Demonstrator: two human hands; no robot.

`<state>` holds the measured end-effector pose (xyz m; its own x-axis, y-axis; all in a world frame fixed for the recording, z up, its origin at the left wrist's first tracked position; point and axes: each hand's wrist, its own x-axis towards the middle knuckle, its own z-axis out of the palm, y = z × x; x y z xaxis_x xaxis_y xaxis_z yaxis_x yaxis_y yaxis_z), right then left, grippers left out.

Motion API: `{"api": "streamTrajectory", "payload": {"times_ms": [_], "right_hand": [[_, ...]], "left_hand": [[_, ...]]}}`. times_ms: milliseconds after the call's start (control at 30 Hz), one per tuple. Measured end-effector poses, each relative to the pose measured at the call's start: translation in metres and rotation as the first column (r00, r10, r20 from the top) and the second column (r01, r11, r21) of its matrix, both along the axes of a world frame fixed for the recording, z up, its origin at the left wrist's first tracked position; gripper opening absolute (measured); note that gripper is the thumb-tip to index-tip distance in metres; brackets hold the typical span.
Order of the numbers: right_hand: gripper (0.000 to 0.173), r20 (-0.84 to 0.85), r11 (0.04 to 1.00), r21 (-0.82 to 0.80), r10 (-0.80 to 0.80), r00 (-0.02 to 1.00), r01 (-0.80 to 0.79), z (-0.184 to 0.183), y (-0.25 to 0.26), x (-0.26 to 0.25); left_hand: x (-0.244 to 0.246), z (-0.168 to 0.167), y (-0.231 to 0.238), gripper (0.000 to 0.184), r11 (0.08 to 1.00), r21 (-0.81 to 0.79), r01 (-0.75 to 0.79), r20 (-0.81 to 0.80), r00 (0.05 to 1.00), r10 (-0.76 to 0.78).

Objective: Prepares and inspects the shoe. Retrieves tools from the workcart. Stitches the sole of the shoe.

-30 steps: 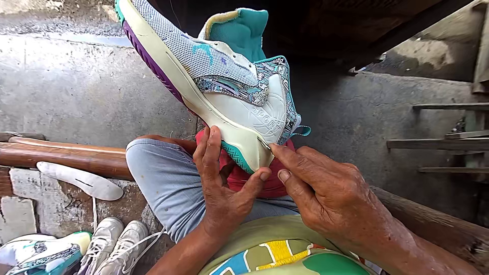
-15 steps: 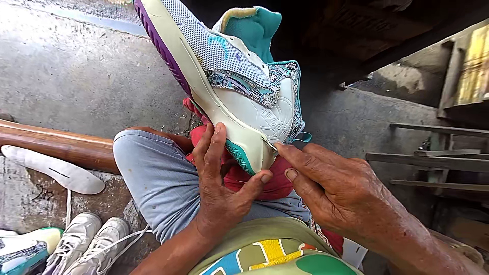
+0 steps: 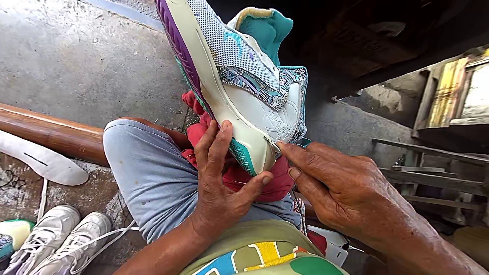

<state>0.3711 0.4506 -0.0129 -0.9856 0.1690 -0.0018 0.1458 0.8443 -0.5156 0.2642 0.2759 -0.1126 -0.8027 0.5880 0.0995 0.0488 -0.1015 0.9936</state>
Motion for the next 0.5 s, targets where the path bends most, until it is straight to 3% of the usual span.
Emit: {"api": "streamTrajectory", "payload": {"times_ms": [500], "right_hand": [[0.040, 0.029, 0.996, 0.022, 0.088, 0.996, -0.089, 0.0050, 0.0104, -0.0092]], "left_hand": [[0.0003, -0.0023, -0.0001, 0.092, 1.000, -0.007, -0.013, -0.008, 1.000, 0.013]]}}
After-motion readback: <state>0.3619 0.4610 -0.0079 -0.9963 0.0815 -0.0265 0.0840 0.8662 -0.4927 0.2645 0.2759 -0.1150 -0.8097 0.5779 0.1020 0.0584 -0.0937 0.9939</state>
